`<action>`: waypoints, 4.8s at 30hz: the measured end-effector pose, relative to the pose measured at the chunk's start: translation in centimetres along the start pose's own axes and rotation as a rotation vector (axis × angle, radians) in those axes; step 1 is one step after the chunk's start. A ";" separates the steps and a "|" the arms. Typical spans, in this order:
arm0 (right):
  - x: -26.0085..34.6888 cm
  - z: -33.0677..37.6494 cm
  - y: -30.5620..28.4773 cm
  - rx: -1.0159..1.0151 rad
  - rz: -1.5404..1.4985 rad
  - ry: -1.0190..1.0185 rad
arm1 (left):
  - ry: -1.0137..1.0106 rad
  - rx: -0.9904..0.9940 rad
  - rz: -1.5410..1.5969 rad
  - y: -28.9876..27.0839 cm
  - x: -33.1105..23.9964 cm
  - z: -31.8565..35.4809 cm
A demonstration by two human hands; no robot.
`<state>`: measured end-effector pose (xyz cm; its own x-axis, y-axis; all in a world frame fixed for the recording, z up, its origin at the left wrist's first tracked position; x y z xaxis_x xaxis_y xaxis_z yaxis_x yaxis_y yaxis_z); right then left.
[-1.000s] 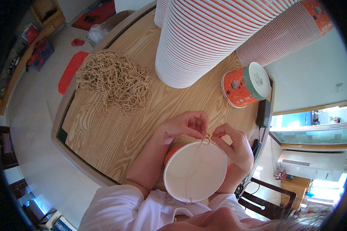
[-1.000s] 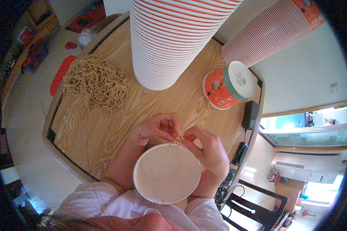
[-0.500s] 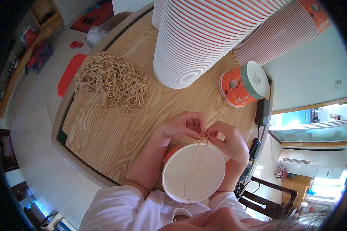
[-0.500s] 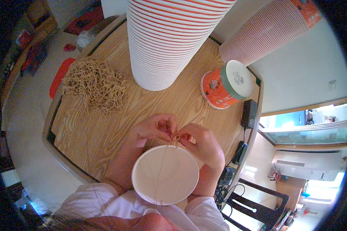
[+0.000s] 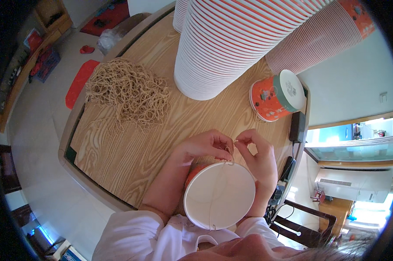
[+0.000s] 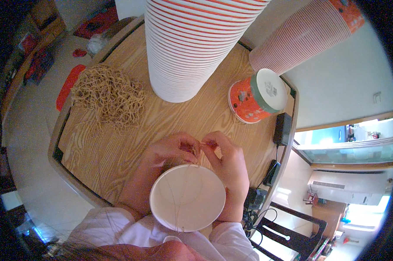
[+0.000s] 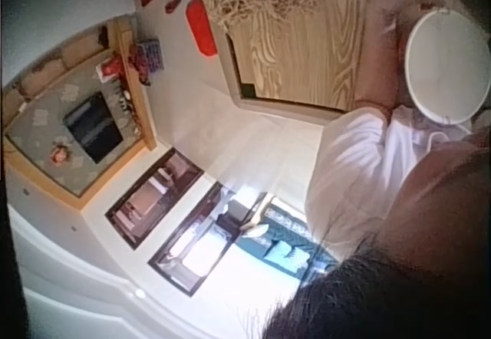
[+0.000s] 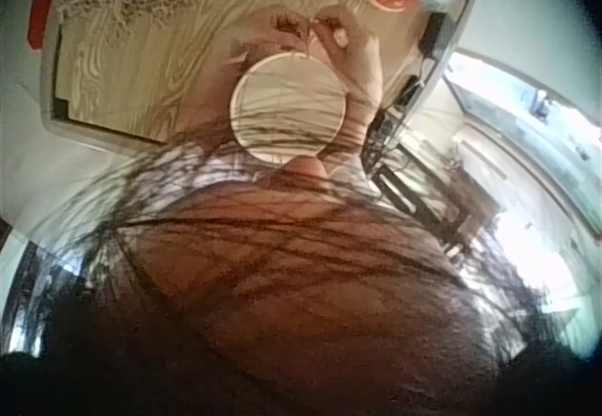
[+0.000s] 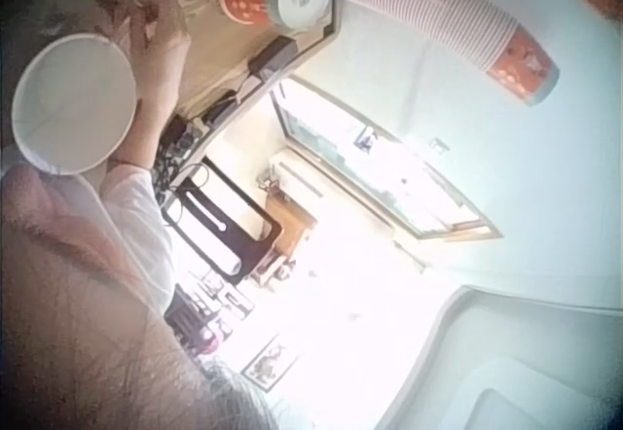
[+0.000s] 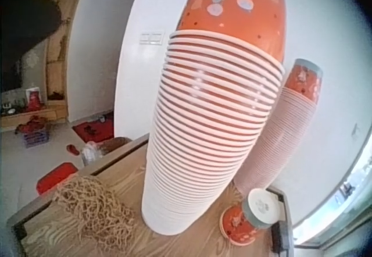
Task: Securing rubber bands around the rims of paper bowls.
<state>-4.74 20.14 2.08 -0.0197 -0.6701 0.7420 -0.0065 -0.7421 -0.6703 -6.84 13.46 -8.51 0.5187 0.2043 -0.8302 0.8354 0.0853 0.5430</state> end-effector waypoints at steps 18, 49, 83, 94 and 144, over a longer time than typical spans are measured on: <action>0.5 0.7 3.2 0.296 -0.321 -0.008 | -0.026 -0.209 -0.165 1.2 -3.3 4.6; 1.1 0.9 3.0 0.268 -0.256 0.008 | -0.015 -0.354 -0.319 1.0 -4.6 5.7; 1.3 1.2 2.5 0.236 -0.183 -0.028 | -0.066 -0.497 -0.793 3.0 -7.1 6.1; 1.0 1.3 2.6 0.254 -0.205 0.026 | 0.005 -0.547 -0.826 3.1 -8.0 6.8; 3.7 1.6 2.0 0.205 -0.027 -0.270 | 0.108 -0.151 0.092 0.2 -1.8 2.3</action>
<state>-3.23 16.20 3.52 0.2432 -0.6108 0.7535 0.1979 -0.7293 -0.6550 -7.22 10.83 -7.21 0.5623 0.3204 -0.7623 0.7445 0.2049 0.6354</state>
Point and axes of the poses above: each hand's wrist, its own z-axis away from the middle knuckle, its own y-axis out of the palm, x = y × z, the point moved 9 cm from there along -z, towards the middle knuckle, and after that the axes turned 5 degrees about x, right-handed, at the moved point
